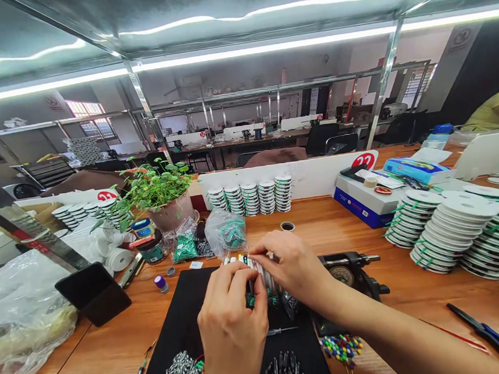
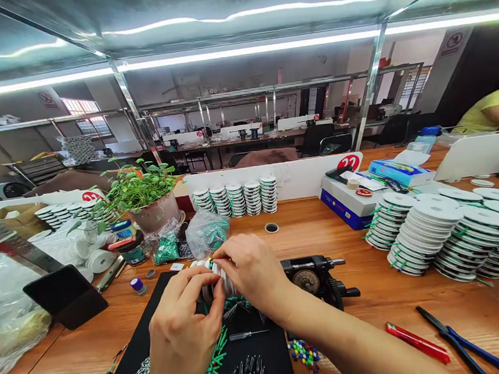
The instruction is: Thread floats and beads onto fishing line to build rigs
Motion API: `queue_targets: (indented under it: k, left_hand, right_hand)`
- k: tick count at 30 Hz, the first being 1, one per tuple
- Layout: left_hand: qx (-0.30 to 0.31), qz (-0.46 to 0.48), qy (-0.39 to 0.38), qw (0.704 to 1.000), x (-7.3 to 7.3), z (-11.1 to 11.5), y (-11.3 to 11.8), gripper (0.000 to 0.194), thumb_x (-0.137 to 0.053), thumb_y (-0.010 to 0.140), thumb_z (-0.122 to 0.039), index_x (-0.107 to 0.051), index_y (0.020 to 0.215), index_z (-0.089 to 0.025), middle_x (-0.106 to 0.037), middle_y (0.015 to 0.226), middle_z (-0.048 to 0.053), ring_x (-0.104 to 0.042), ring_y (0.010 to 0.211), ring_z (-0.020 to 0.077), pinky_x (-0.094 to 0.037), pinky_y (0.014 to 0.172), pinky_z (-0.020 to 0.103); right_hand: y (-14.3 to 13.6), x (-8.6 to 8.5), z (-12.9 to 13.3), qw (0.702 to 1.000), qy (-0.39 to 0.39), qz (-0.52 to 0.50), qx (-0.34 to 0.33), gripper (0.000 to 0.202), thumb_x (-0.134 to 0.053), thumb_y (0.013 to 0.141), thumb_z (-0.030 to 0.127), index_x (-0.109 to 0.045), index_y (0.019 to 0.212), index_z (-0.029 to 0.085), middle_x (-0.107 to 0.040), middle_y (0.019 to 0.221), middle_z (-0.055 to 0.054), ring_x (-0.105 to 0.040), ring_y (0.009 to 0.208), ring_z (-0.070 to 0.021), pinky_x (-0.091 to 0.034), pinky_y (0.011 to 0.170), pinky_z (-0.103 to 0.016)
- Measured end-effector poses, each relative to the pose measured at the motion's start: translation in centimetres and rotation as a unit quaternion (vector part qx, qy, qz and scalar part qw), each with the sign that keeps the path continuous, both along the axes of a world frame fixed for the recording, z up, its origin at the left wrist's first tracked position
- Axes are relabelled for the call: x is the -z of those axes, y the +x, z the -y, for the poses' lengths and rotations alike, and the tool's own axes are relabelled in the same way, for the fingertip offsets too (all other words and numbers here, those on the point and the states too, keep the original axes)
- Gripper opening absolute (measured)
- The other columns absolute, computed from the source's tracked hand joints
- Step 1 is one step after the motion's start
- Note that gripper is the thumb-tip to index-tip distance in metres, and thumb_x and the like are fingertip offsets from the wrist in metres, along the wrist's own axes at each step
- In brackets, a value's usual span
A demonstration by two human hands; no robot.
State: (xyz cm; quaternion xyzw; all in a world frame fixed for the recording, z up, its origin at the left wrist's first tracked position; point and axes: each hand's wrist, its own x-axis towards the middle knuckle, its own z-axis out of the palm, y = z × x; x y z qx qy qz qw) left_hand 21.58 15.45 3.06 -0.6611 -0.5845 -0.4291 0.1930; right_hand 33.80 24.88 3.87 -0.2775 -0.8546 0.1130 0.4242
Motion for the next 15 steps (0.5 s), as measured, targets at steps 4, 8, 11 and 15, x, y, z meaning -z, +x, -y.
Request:
queue_targets:
  k: [4,8,11,15]
  left_hand:
    - [0.01,-0.015,-0.002,1.0,0.0,0.1,-0.2,0.012,-0.06,0.088,-0.008,-0.064,0.088,-0.02,-0.067,0.093,0.005,-0.065,0.087,0.0223,-0.051,0.08,0.035]
    - [0.026,-0.045,-0.02,0.998,0.0,0.2,-0.7,0.015,-0.059,0.087,-0.005,-0.063,0.089,-0.019,-0.066,0.095,0.006,-0.064,0.087,0.0216,-0.052,0.076,0.033]
    - [0.032,-0.079,-0.048,0.995,0.0,0.4,-1.0,0.017,-0.056,0.088,-0.004,-0.063,0.09,-0.02,-0.066,0.098,0.007,-0.064,0.09,0.0232,-0.054,0.078,0.035]
    - [0.049,-0.113,-0.069,0.99,-0.3,0.7,-1.3,0.019,-0.053,0.09,-0.003,-0.062,0.093,-0.019,-0.066,0.103,0.009,-0.064,0.098,0.0254,-0.056,0.083,0.038]
  right_hand:
    - [0.0,0.2,0.2,1.0,-0.014,-0.008,-0.006,0.01,-0.073,0.086,0.007,-0.072,0.085,0.017,-0.077,0.083,-0.003,-0.07,0.077,-0.0209,-0.048,0.071,-0.03]
    - [0.1,0.5,0.3,1.0,0.012,0.008,-0.011,0.008,-0.069,0.09,0.009,-0.073,0.088,0.016,-0.078,0.083,-0.005,-0.072,0.075,-0.0205,-0.048,0.067,-0.028]
    - [0.1,0.5,0.4,0.998,0.048,0.041,0.0,0.01,-0.065,0.094,0.012,-0.072,0.089,0.017,-0.077,0.083,-0.005,-0.071,0.072,-0.0197,-0.046,0.062,-0.027]
    - [0.3,0.1,0.8,0.99,0.081,0.113,0.007,0.013,-0.06,0.095,0.01,-0.069,0.087,0.016,-0.074,0.08,-0.006,-0.068,0.069,-0.0203,-0.04,0.056,-0.028]
